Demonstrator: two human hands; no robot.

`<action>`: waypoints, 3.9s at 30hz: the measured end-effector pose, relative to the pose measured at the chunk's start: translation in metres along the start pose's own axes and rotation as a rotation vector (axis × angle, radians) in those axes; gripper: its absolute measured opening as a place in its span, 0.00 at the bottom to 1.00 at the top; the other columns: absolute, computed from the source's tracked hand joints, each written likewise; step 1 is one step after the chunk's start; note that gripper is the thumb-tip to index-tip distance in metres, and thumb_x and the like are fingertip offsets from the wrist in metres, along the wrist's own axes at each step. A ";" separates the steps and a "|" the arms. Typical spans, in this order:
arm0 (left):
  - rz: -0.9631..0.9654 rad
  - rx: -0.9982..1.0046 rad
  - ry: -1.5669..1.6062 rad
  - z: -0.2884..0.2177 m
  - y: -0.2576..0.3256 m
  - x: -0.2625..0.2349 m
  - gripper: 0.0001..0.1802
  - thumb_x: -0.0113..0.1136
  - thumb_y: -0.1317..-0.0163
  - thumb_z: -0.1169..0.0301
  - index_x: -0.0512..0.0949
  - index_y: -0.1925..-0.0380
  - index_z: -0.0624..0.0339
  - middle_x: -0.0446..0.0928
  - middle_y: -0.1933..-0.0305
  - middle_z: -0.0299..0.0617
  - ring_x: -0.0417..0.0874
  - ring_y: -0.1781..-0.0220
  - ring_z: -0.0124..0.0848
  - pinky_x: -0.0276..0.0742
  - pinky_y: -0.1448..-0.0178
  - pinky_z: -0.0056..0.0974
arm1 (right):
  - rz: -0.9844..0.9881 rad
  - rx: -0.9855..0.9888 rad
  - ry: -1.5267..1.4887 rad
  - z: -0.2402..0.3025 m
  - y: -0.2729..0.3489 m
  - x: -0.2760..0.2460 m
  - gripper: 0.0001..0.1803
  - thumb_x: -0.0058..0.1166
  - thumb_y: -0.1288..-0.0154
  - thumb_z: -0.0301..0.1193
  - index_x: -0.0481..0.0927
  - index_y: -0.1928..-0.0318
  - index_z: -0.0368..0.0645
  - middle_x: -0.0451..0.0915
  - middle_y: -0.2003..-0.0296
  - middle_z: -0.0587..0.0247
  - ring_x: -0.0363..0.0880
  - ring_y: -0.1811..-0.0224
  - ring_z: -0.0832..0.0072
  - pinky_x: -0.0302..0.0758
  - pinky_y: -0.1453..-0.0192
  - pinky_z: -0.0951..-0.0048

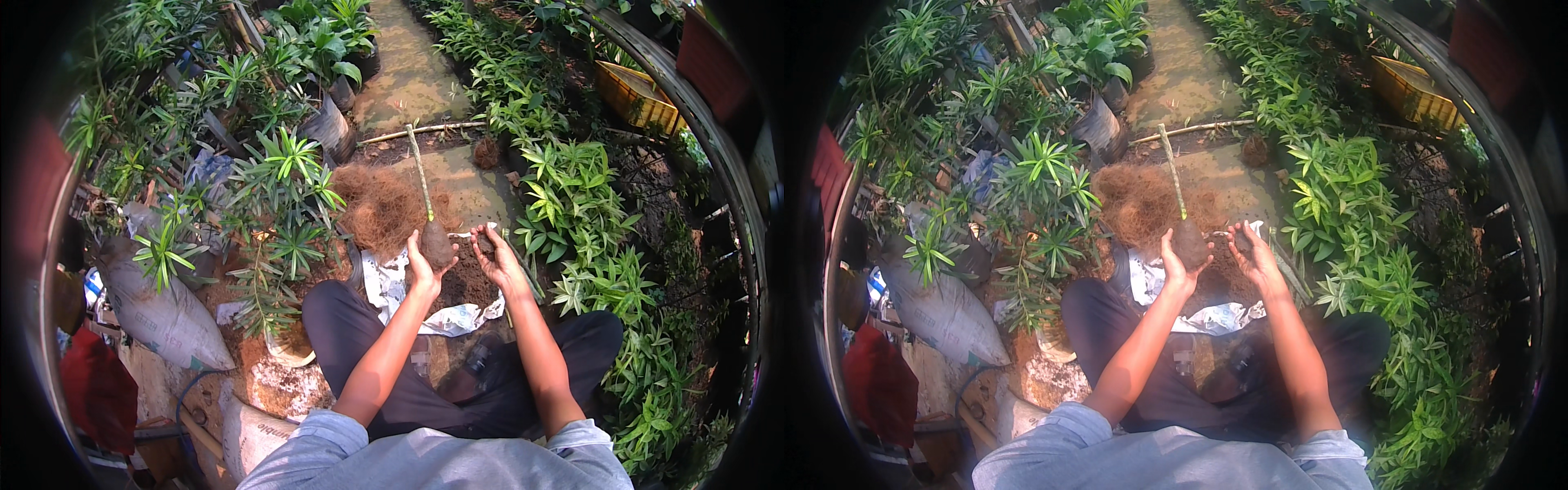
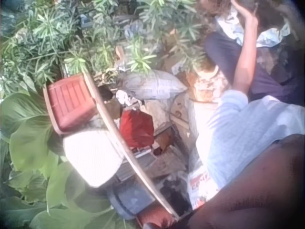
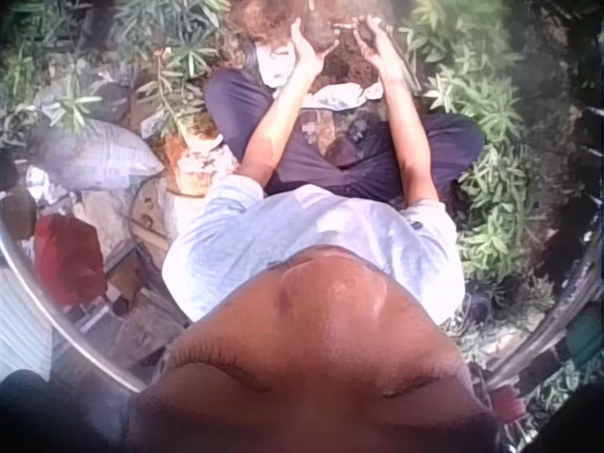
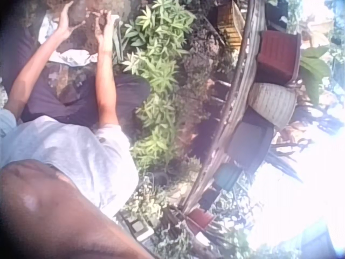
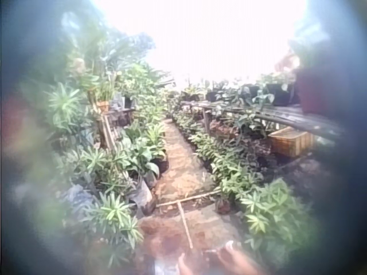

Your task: The person sits on the ground and packs soil around a plant root ball by hand. They repeatedly scoop soil from a nearby pile and press it into the root mass to form a compact ball.

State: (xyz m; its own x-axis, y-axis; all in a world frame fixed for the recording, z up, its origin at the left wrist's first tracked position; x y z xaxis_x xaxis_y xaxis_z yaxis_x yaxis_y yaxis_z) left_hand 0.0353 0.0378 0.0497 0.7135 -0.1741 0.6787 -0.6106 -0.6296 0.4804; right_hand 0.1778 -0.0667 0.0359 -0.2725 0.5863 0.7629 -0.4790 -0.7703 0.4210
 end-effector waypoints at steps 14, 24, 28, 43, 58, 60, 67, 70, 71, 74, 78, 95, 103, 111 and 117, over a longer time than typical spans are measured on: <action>0.315 0.041 -0.343 -0.005 0.017 0.015 0.30 0.64 0.38 0.58 0.70 0.42 0.65 0.78 0.46 0.47 0.87 0.55 0.42 0.88 0.50 0.43 | 0.074 -0.252 0.134 -0.008 -0.003 0.005 0.14 0.49 0.27 0.27 0.70 0.44 0.39 0.72 0.48 0.59 0.76 0.45 0.67 0.76 0.38 0.65; 0.552 -0.160 -0.313 -0.008 0.018 0.011 0.36 0.63 0.38 0.63 0.64 0.34 0.67 0.70 0.34 0.48 0.87 0.54 0.43 0.88 0.50 0.43 | 0.032 -0.707 0.560 -0.018 -0.011 0.005 0.19 0.50 0.24 0.33 0.65 0.40 0.41 0.71 0.46 0.60 0.71 0.42 0.74 0.69 0.35 0.70; 0.555 -0.184 -0.317 -0.003 0.015 0.009 0.35 0.63 0.38 0.62 0.64 0.34 0.66 0.74 0.39 0.48 0.87 0.56 0.41 0.88 0.51 0.43 | 0.035 -0.656 0.569 -0.020 -0.004 0.006 0.19 0.50 0.24 0.33 0.65 0.39 0.41 0.71 0.46 0.60 0.71 0.42 0.74 0.68 0.35 0.70; 0.499 -0.128 -0.358 -0.011 0.020 0.011 0.34 0.62 0.38 0.58 0.69 0.36 0.65 0.75 0.37 0.43 0.87 0.55 0.37 0.87 0.50 0.43 | 0.027 -0.725 0.423 -0.014 -0.019 -0.008 0.18 0.51 0.26 0.28 0.65 0.40 0.38 0.68 0.44 0.60 0.71 0.40 0.72 0.72 0.34 0.70; 0.270 0.212 -0.737 -0.070 0.020 -0.007 0.46 0.72 0.46 0.74 0.58 0.30 0.75 0.82 0.58 0.50 0.86 0.69 0.32 0.83 0.65 0.34 | -0.062 -0.665 0.259 -0.002 -0.024 -0.016 0.12 0.49 0.27 0.22 0.68 0.45 0.36 0.72 0.49 0.59 0.75 0.46 0.71 0.74 0.38 0.71; 0.203 0.202 -0.723 -0.075 0.027 -0.005 0.49 0.72 0.46 0.73 0.54 0.29 0.78 0.82 0.56 0.52 0.86 0.69 0.33 0.84 0.65 0.34 | -0.065 -0.647 0.243 -0.002 -0.022 -0.015 0.12 0.48 0.27 0.21 0.69 0.46 0.36 0.72 0.49 0.59 0.75 0.46 0.70 0.75 0.38 0.70; 0.166 0.119 -0.771 -0.092 0.035 -0.014 0.37 0.71 0.45 0.69 0.65 0.40 0.76 0.81 0.59 0.49 0.88 0.68 0.36 0.85 0.64 0.35 | -0.051 -0.607 0.196 -0.005 -0.025 -0.018 0.11 0.49 0.28 0.21 0.71 0.47 0.37 0.74 0.52 0.59 0.77 0.48 0.70 0.77 0.39 0.69; 0.156 0.167 -0.748 -0.095 0.039 -0.013 0.30 0.71 0.45 0.69 0.72 0.44 0.72 0.83 0.61 0.45 0.87 0.69 0.33 0.85 0.66 0.35 | -0.032 -0.600 0.181 -0.006 -0.026 -0.020 0.11 0.50 0.28 0.21 0.71 0.47 0.37 0.75 0.51 0.58 0.78 0.49 0.69 0.78 0.40 0.68; 0.167 0.181 -0.725 -0.097 0.040 -0.014 0.30 0.71 0.45 0.70 0.73 0.44 0.71 0.83 0.62 0.44 0.87 0.70 0.32 0.85 0.67 0.35 | -0.026 -0.593 0.176 -0.007 -0.023 -0.013 0.11 0.50 0.28 0.21 0.71 0.47 0.37 0.75 0.50 0.58 0.78 0.49 0.69 0.78 0.41 0.68; 0.173 0.133 -0.784 -0.101 0.034 -0.024 0.29 0.70 0.44 0.69 0.73 0.44 0.69 0.83 0.63 0.43 0.86 0.71 0.31 0.85 0.68 0.35 | -0.070 -0.488 0.146 -0.007 -0.010 0.003 0.11 0.51 0.28 0.24 0.71 0.47 0.38 0.78 0.51 0.58 0.79 0.52 0.70 0.80 0.45 0.68; 0.189 0.098 -0.785 -0.101 0.035 -0.022 0.29 0.69 0.43 0.67 0.72 0.44 0.67 0.81 0.60 0.44 0.87 0.71 0.35 0.86 0.65 0.37 | -0.114 -0.338 0.107 -0.004 -0.007 0.000 0.10 0.50 0.26 0.35 0.74 0.52 0.43 0.81 0.58 0.61 0.79 0.62 0.74 0.79 0.60 0.73; 0.669 -0.068 -0.240 -0.088 0.036 -0.005 0.52 0.59 0.47 0.47 0.53 0.26 0.61 0.63 0.28 0.61 0.87 0.64 0.37 0.88 0.57 0.40 | 0.013 -0.175 0.210 0.000 0.005 0.001 0.28 0.40 0.24 0.56 0.61 0.77 0.52 0.55 0.87 0.74 0.46 0.89 0.80 0.44 0.84 0.76; 0.551 -0.011 -0.289 -0.089 0.027 -0.015 0.46 0.56 0.42 0.52 0.54 0.26 0.59 0.66 0.30 0.60 0.88 0.63 0.40 0.88 0.57 0.42 | 0.045 -0.295 0.713 -0.004 0.017 0.031 0.18 0.44 0.22 0.46 0.80 0.52 0.47 0.63 0.83 0.75 0.59 0.84 0.84 0.56 0.80 0.78; 0.400 0.082 -0.307 -0.101 0.032 -0.020 0.39 0.54 0.37 0.54 0.58 0.28 0.58 0.72 0.34 0.56 0.88 0.63 0.41 0.87 0.57 0.42 | 0.264 -0.632 1.574 -0.040 0.025 0.075 0.25 0.49 0.28 0.37 0.71 0.32 0.54 0.84 0.68 0.48 0.84 0.67 0.55 0.76 0.59 0.53; 0.281 0.215 -0.340 -0.116 0.034 -0.023 0.37 0.52 0.37 0.54 0.60 0.29 0.57 0.73 0.35 0.54 0.87 0.63 0.41 0.86 0.57 0.41 | 0.182 -0.475 1.804 -0.057 0.009 0.081 0.20 0.49 0.30 0.43 0.80 0.40 0.59 0.82 0.71 0.43 0.83 0.63 0.45 0.78 0.55 0.49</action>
State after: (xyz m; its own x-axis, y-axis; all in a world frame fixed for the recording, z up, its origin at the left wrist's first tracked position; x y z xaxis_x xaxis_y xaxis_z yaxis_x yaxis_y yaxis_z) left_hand -0.0422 0.1081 0.1151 0.6253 -0.5741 0.5285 -0.7361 -0.6589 0.1551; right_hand 0.1037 -0.0122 0.0740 -0.6270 0.2848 -0.7251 -0.4223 -0.9064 0.0092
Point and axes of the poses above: each hand's wrist, its own y-axis away from the middle knuckle, its own x-axis out of the palm, z = x × y, the point moved 1 cm from there along -y, towards the middle knuckle
